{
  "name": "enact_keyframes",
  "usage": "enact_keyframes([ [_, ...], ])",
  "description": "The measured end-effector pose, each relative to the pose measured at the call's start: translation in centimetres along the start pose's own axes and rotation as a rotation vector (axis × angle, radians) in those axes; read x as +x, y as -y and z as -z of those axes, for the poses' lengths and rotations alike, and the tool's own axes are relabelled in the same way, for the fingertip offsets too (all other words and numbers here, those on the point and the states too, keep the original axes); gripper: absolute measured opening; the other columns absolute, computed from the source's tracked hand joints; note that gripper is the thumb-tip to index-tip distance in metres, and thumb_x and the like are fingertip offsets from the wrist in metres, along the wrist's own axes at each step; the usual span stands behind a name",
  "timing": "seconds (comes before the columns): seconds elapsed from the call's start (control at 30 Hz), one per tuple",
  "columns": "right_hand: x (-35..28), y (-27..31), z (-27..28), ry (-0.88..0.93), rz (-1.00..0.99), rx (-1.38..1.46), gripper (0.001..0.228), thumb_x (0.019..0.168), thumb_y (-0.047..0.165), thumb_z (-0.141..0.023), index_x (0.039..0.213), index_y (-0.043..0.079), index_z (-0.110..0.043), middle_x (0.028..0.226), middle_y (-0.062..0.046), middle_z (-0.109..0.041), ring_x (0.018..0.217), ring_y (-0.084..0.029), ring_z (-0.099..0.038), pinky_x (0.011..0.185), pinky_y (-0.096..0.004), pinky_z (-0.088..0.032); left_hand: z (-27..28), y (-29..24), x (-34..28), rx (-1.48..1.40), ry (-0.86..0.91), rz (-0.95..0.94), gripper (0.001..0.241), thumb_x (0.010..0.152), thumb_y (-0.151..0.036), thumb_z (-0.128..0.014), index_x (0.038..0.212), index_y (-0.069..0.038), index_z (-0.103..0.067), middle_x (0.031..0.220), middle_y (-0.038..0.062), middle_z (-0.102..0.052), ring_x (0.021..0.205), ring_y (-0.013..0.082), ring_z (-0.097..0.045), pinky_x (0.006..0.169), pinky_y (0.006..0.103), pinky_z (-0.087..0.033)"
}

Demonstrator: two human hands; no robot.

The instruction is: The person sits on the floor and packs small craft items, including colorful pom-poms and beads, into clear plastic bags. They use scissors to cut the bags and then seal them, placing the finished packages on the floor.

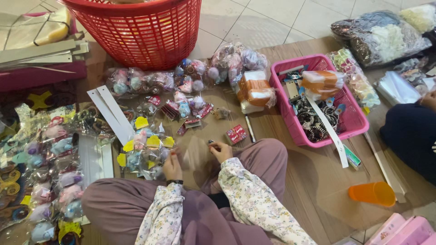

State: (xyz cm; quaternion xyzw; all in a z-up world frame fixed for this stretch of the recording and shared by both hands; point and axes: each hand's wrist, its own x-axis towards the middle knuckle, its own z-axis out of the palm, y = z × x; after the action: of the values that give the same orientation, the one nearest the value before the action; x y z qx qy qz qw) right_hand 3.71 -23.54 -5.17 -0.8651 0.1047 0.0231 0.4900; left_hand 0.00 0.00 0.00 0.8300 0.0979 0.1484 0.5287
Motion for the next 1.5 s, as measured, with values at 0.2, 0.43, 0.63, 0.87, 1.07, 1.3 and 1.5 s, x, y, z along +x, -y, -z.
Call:
enact_keyframes([
  [0.2,-0.5,1.1,-0.3,0.086,0.171,-0.197,0.033,0.080,0.027,-0.077,0.111,0.038,-0.074,0.087,0.005,-0.079,0.093,-0.025,-0.075,0.089,-0.040,-0.059,-0.5,1.7,0.0,0.058,-0.104,-0.146,0.040,0.110,-0.029,-0.046,0.142,-0.012,-0.064,0.119,0.019,-0.071,0.109,0.0368,-0.067,0.094,0.0467,-0.054],
  [0.43,-1.0,2.8,0.0,0.102,0.180,-0.293,0.030,0.084,0.031,-0.074,0.114,0.033,-0.070,0.094,0.002,-0.079,0.095,-0.027,-0.074,0.087,-0.043,-0.060,0.2,-2.0,0.4,0.026,-0.064,-0.142,0.038,0.107,-0.033,-0.052,0.137,-0.017,-0.069,0.125,0.010,-0.073,0.114,0.0294,-0.068,0.097,0.0396,-0.054],
  [0.63,0.1,-0.5,-1.8,0.157,0.207,-0.400,0.032,0.084,0.032,-0.077,0.114,0.038,-0.069,0.100,0.003,-0.075,0.099,-0.026,-0.072,0.092,-0.042,-0.059,-0.3,0.7,-0.1,0.123,-0.065,-0.100,0.030,0.103,-0.032,-0.064,0.130,-0.022,-0.073,0.116,0.008,-0.076,0.108,0.0266,-0.070,0.092,0.0398,-0.056],
  [0.87,0.4,-0.7,-1.6,0.113,0.124,-0.402,0.033,0.083,0.035,-0.076,0.115,0.038,-0.070,0.104,0.004,-0.070,0.104,-0.023,-0.069,0.091,-0.041,-0.060,-0.9,1.9,-0.2,0.206,-0.080,0.052,0.024,0.090,-0.045,-0.077,0.114,-0.042,-0.079,0.098,-0.001,-0.078,0.099,0.0227,-0.072,0.084,0.0373,-0.060],
  [1.07,0.5,0.0,-1.3,0.085,0.091,-0.331,0.031,0.082,0.034,-0.078,0.111,0.040,-0.070,0.104,0.007,-0.067,0.104,-0.022,-0.069,0.090,-0.041,-0.060,-0.7,1.4,-0.1,0.153,-0.022,0.107,0.025,0.091,-0.047,-0.076,0.116,-0.042,-0.079,0.098,0.004,-0.078,0.097,0.0245,-0.073,0.084,0.0371,-0.060],
  [1.3,0.6,1.1,-1.1,0.050,0.107,-0.309,0.026,0.081,0.030,-0.079,0.106,0.036,-0.071,0.099,0.004,-0.068,0.099,-0.023,-0.070,0.088,-0.039,-0.060,-0.9,1.6,-0.3,0.160,-0.042,0.028,0.022,0.091,-0.040,-0.079,0.113,-0.035,-0.081,0.097,0.006,-0.078,0.098,0.0277,-0.072,0.085,0.0401,-0.059],
  [1.5,4.6,2.0,0.4,-0.098,0.171,-0.223,0.038,0.084,0.019,-0.077,0.120,0.025,-0.070,0.116,-0.010,-0.063,0.106,-0.038,-0.068,0.089,-0.050,-0.060,-1.8,3.1,-0.4,0.146,-0.035,0.034,0.023,0.089,-0.037,-0.080,0.112,-0.033,-0.082,0.094,0.009,-0.078,0.095,0.0297,-0.073,0.084,0.0412,-0.059],
])
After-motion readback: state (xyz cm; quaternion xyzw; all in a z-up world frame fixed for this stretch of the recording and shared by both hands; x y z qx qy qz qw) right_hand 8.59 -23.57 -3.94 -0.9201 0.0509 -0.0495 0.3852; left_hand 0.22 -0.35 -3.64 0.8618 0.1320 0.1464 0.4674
